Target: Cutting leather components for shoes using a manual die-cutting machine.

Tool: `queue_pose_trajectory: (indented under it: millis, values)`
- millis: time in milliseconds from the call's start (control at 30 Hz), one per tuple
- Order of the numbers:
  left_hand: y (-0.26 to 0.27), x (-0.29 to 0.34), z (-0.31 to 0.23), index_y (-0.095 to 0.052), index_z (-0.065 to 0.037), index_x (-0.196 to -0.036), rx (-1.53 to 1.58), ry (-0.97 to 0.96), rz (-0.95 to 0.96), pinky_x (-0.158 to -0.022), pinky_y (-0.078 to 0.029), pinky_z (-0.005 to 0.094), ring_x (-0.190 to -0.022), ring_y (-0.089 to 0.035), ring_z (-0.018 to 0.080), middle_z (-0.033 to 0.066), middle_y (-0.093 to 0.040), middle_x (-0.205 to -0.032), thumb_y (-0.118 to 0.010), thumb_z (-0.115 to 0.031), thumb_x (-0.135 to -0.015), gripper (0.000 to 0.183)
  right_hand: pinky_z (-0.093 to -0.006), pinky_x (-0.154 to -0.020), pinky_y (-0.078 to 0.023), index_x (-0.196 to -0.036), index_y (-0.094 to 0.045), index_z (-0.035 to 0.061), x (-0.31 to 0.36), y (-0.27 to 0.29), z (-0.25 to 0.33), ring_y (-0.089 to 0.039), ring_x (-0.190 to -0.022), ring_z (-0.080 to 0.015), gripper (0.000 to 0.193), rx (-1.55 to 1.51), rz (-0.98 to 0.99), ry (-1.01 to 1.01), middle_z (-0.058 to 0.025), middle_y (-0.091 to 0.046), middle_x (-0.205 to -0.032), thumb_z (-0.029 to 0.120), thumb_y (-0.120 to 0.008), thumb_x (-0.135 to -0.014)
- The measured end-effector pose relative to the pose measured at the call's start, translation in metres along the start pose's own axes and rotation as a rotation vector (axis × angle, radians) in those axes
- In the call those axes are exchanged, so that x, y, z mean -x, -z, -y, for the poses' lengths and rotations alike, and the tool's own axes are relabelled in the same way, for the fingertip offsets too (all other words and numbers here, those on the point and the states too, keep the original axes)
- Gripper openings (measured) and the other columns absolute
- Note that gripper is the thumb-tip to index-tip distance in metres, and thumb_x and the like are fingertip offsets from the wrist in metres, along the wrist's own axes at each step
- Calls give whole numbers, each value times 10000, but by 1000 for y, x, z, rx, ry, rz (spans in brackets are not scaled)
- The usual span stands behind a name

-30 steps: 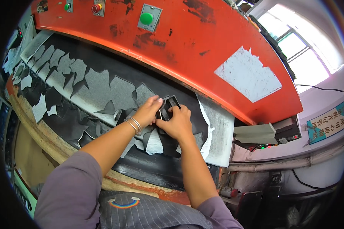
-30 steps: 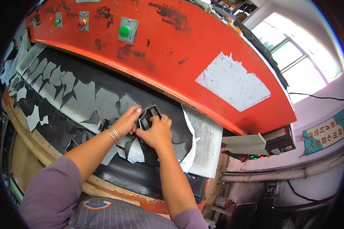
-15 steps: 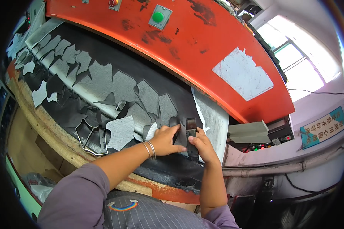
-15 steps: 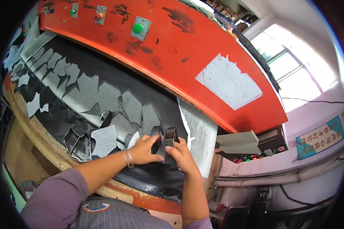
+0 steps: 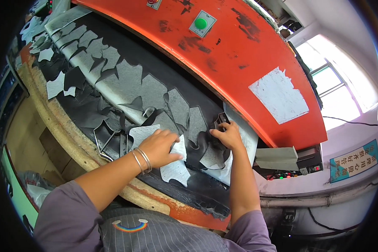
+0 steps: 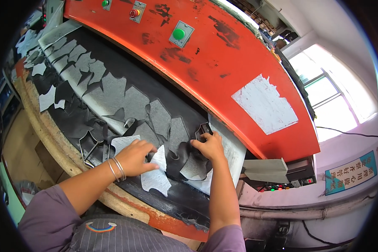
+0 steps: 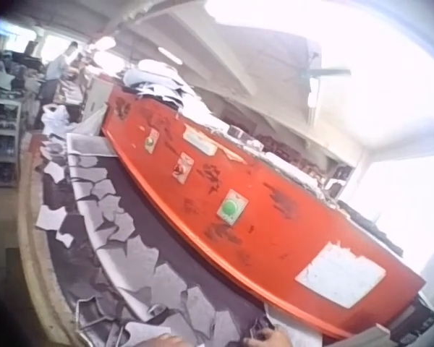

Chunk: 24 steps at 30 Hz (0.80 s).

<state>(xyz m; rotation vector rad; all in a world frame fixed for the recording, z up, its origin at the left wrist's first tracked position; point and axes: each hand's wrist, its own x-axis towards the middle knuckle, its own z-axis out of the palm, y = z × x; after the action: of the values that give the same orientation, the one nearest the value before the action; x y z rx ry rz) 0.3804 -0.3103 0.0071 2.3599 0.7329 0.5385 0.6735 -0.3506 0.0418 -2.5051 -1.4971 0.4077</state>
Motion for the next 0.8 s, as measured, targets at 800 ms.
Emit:
queue_pose_trajectory:
  millis: [800]
  values:
    - [-92,-116,-14,-373,-2,-1264,144,65,-19,-1131,-154,472,-1339,-367,259,141,-526,-1322,-507,-135,-791,509,-435,-1065,-304,-1333,-493,113,-7,-33,-97,-432,-1261,-367,969,-194,-200,409,-213,-495,-1328,445,-866,-502]
